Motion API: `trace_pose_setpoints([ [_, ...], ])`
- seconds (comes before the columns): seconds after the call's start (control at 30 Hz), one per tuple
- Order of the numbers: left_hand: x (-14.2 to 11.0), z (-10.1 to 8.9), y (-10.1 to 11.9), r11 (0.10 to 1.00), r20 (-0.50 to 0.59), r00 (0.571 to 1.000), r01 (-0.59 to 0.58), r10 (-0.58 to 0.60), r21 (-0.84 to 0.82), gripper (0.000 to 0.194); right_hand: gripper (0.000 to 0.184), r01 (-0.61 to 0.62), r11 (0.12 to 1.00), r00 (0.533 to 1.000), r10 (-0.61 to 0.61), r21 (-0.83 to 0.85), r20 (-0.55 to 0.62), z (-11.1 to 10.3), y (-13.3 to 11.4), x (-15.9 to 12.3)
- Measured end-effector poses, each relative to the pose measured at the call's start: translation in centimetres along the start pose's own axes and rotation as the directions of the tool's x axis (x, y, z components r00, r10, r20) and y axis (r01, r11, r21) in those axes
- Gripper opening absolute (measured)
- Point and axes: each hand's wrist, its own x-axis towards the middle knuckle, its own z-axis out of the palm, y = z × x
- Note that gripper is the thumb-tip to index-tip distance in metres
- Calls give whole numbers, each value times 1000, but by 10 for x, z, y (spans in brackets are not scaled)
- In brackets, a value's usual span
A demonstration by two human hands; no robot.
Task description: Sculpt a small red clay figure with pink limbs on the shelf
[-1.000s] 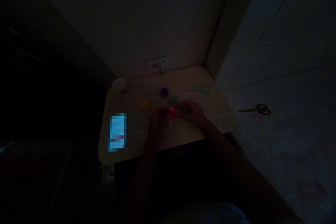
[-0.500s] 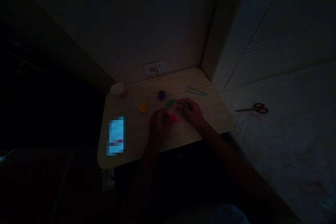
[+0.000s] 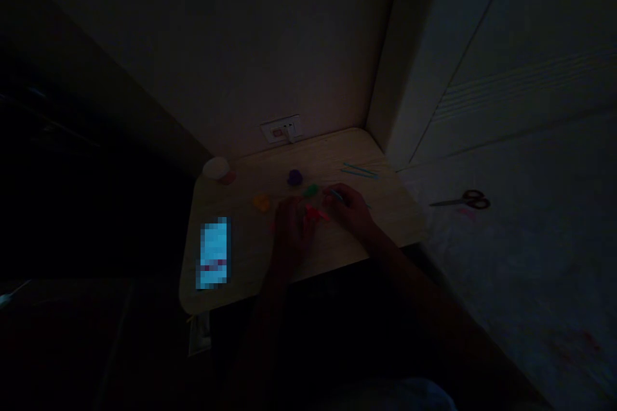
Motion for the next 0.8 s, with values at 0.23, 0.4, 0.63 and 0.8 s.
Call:
trace_pose_setpoints([
  [0.23, -2, -9, -2, 990, -120, 991, 36, -52, -136, 27, 21, -26, 998, 1000, 26, -50, 0, -1, 0, 0],
  [0.4, -6, -18, 4, 983, -197, 973, 94, -124, -155, 18, 18, -18, 997, 1000, 16, -79, -27, -2, -2, -2],
  [0.63, -22, -39, -8, 989, -202, 979, 53, -24, 138, 23, 21, 0, 984, 994, -19, -175, -103, -5, -3, -5],
  [0.8, -29, -43, -15, 943, -71, 994, 101, -82, 316, 41, 20, -7, 973, 995, -17, -232, -102, -4, -3, -7],
])
